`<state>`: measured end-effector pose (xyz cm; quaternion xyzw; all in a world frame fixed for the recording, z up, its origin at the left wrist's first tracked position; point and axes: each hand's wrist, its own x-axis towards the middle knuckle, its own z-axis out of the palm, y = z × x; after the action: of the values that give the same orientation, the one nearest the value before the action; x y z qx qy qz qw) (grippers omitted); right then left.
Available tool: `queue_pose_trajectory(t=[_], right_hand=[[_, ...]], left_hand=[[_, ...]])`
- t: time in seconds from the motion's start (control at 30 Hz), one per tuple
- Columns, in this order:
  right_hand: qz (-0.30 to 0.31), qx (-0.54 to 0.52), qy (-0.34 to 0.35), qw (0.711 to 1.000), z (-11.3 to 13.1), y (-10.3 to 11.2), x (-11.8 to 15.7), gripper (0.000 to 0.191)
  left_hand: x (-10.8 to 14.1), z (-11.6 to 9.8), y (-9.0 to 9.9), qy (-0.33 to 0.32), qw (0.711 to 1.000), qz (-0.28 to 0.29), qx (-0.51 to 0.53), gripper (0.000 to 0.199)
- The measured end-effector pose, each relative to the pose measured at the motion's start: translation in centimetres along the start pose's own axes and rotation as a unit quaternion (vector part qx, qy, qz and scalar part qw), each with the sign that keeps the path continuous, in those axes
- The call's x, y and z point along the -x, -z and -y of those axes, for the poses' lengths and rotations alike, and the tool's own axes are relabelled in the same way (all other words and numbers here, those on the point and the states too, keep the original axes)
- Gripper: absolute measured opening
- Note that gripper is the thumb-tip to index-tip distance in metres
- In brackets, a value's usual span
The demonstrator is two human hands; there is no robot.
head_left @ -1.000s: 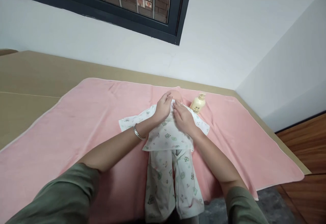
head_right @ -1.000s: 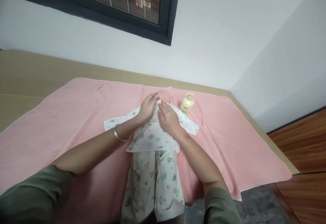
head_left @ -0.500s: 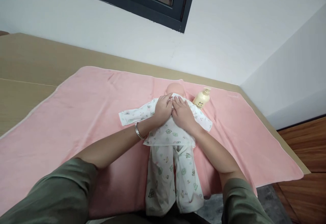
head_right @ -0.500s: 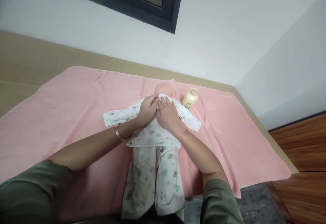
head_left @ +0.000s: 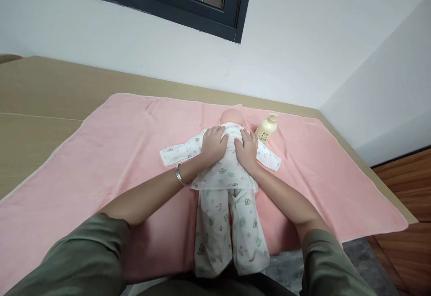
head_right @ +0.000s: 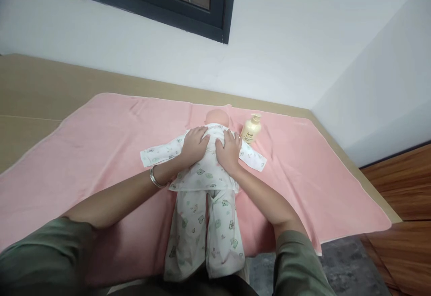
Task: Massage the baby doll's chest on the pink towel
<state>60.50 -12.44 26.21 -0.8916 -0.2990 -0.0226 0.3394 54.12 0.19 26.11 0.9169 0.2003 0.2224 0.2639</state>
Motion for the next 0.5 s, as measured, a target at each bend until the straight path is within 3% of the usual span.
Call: queue_pose_trajectory(t=[0.23,0.4,0.5], right_hand=[[-0.007,0.008,0.029,1.0,1.6,-1.0,-0.8,0.048],[0.062,0.134,0.104,0.983,3.1,0.5,-1.7,0.043],[0.106,0.118,0.114,0.981,2.9,1.4,-2.7,0.039]], left_hand=[[-0.9,1.3,1.2,0.022,0.999,0.003,0.023,0.052],[-1.2,1.5,1.8,0.044,0.999,0.014,-0.006,0.049],[-0.8,1.5,1.5,0.027,0.999,0.014,-0.025,0.049]])
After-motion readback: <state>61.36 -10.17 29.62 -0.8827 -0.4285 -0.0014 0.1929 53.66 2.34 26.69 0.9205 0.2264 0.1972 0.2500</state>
